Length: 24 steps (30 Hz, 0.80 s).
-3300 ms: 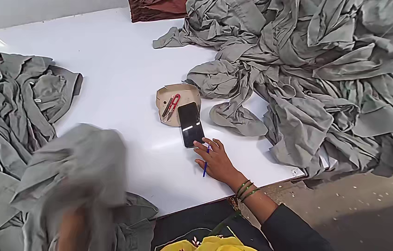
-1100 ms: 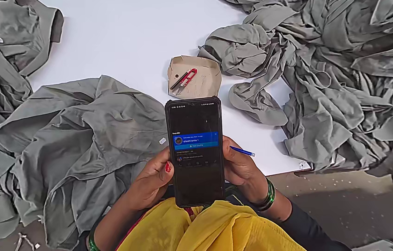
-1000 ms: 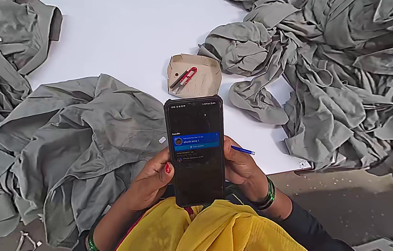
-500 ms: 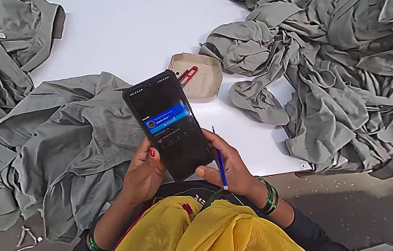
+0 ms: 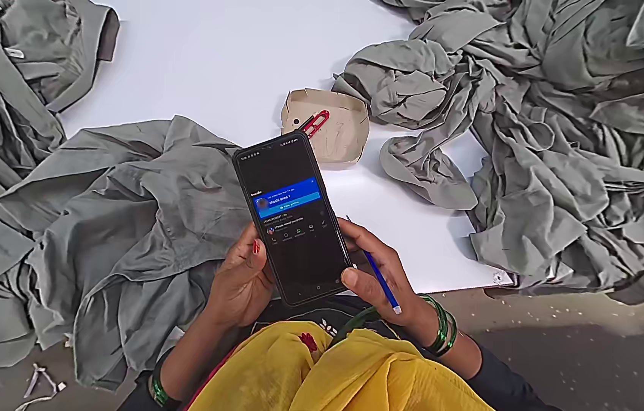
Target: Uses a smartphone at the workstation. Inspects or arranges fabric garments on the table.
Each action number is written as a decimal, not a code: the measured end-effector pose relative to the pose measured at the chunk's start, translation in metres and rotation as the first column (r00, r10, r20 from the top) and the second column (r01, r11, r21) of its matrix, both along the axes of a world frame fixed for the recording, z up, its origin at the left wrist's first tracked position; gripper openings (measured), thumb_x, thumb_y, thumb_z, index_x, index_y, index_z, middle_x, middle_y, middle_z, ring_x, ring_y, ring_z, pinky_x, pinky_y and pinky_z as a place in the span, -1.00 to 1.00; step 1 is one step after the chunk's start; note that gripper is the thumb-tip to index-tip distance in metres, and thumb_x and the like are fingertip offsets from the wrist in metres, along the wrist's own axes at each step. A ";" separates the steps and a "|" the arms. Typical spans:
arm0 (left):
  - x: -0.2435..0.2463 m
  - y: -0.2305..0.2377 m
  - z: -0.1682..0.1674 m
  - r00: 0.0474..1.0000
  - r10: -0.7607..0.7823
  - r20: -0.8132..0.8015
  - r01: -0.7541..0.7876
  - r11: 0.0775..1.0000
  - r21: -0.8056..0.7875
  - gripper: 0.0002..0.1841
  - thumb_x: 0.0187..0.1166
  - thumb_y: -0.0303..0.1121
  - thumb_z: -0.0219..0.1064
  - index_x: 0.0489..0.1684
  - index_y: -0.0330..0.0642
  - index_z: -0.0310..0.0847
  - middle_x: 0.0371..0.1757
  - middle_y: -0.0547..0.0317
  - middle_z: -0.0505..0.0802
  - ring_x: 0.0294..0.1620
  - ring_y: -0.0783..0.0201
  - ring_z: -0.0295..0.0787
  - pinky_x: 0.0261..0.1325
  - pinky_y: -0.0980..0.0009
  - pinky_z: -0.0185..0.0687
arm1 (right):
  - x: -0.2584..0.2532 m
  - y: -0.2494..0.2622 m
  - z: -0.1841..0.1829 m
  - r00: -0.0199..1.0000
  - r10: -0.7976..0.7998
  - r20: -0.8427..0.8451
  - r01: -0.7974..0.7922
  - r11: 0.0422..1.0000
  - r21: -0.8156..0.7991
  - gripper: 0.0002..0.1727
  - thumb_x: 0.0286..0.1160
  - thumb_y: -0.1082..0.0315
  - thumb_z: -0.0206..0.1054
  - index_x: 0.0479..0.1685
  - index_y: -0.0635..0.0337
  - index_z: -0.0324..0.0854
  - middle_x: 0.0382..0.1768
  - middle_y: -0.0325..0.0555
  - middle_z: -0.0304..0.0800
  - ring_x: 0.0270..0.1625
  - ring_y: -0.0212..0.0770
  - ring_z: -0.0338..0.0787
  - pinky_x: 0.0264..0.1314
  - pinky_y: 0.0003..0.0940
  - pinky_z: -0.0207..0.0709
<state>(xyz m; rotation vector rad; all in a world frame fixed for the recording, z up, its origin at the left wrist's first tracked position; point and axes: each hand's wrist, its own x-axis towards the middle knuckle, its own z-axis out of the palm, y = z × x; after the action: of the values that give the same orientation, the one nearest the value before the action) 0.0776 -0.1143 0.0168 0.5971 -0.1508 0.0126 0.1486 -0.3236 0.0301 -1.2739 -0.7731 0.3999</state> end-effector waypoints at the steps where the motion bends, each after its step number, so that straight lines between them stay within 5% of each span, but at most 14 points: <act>1: 0.000 0.000 0.000 1.000 0.002 -0.005 -0.002 1.000 0.001 -0.64 0.80 -0.31 0.12 0.51 -0.01 0.53 0.38 0.13 0.81 0.41 0.21 0.76 0.50 0.22 0.65 | 0.000 0.000 0.000 1.000 -0.001 0.002 0.001 1.000 -0.001 -0.19 0.77 0.02 0.16 0.56 0.73 0.19 0.25 -0.10 0.78 0.25 -0.56 0.74 0.36 -0.55 0.64; 14: 0.000 -0.001 -0.002 1.000 0.001 0.012 -0.001 0.998 0.057 -0.62 0.77 -0.28 0.18 0.53 0.08 0.53 0.38 0.21 0.80 0.39 0.28 0.76 0.47 0.28 0.66 | 0.001 -0.002 -0.004 1.000 -0.025 0.008 0.025 1.000 -0.006 -0.26 0.78 0.08 0.13 0.59 0.67 0.20 0.27 -0.17 0.76 0.29 -0.58 0.71 0.40 -0.57 0.60; 24: 0.000 -0.004 -0.002 1.000 0.025 -0.004 -0.024 0.995 0.094 -0.60 0.76 -0.26 0.20 0.55 0.13 0.52 0.39 0.21 0.80 0.36 0.27 0.78 0.40 0.28 0.71 | -0.002 0.005 -0.005 0.979 -0.157 0.130 0.172 0.978 -0.115 -0.19 0.58 0.17 0.37 0.57 0.73 0.23 0.33 0.12 0.74 0.35 -0.50 0.72 0.43 -0.56 0.61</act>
<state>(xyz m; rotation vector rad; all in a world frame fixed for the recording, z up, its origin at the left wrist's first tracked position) 0.0774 -0.1186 0.0145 0.6932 -0.1398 0.0279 0.1468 -0.3184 0.0246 -1.4801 -0.7458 0.2424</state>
